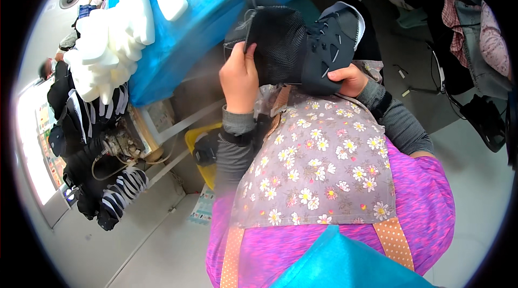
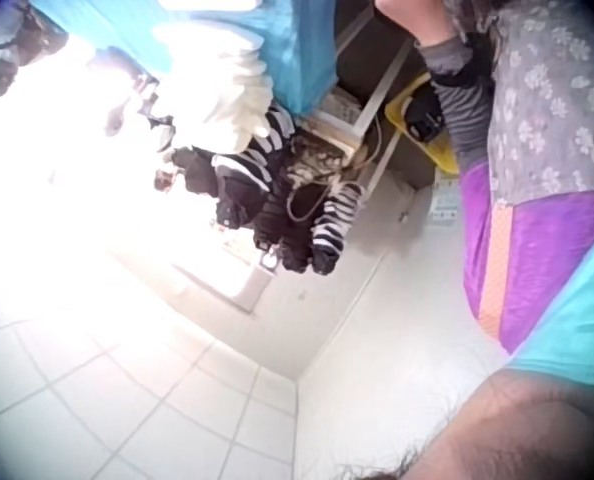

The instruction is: The person manipulates a shoe upper by hand, turning it over and checking the interior, then takes a foam insert and pushes it into the shoe upper.

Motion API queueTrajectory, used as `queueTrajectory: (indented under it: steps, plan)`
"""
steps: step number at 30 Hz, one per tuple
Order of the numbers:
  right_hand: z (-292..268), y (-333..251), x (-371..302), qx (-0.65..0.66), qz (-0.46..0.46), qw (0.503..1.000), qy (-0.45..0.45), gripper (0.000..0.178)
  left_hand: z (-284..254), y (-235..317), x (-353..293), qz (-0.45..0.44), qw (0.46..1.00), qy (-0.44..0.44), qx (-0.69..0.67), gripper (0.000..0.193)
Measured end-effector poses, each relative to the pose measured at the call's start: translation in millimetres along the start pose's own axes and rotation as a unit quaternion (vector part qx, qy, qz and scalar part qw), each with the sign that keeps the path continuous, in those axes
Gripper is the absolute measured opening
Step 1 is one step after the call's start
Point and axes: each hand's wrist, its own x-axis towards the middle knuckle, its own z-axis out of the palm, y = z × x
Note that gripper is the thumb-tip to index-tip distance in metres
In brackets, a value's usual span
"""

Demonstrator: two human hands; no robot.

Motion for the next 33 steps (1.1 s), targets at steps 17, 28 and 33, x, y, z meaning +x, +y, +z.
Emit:
queueTrajectory:
  steps: [17, 28, 33]
  plan:
    - [-23.2, 25.0, 6.6, 0.124, -0.030, 0.992, -0.015, 0.078, 34.0, 21.7, 71.8, -0.018, 0.974, -0.090, 0.207, 0.036]
    - [-51.5, -7.4, -7.8, -0.645, 0.019, 0.764, 0.013, 0.094, 20.2, 10.7, 83.4, -0.062, 0.984, -0.167, -0.003, 0.035]
    - [-22.4, 6.6, -1.0, -0.682, -0.011, 0.729, 0.053, 0.088, 23.7, -11.8, 75.0, -0.114, 0.989, -0.057, -0.073, 0.033]
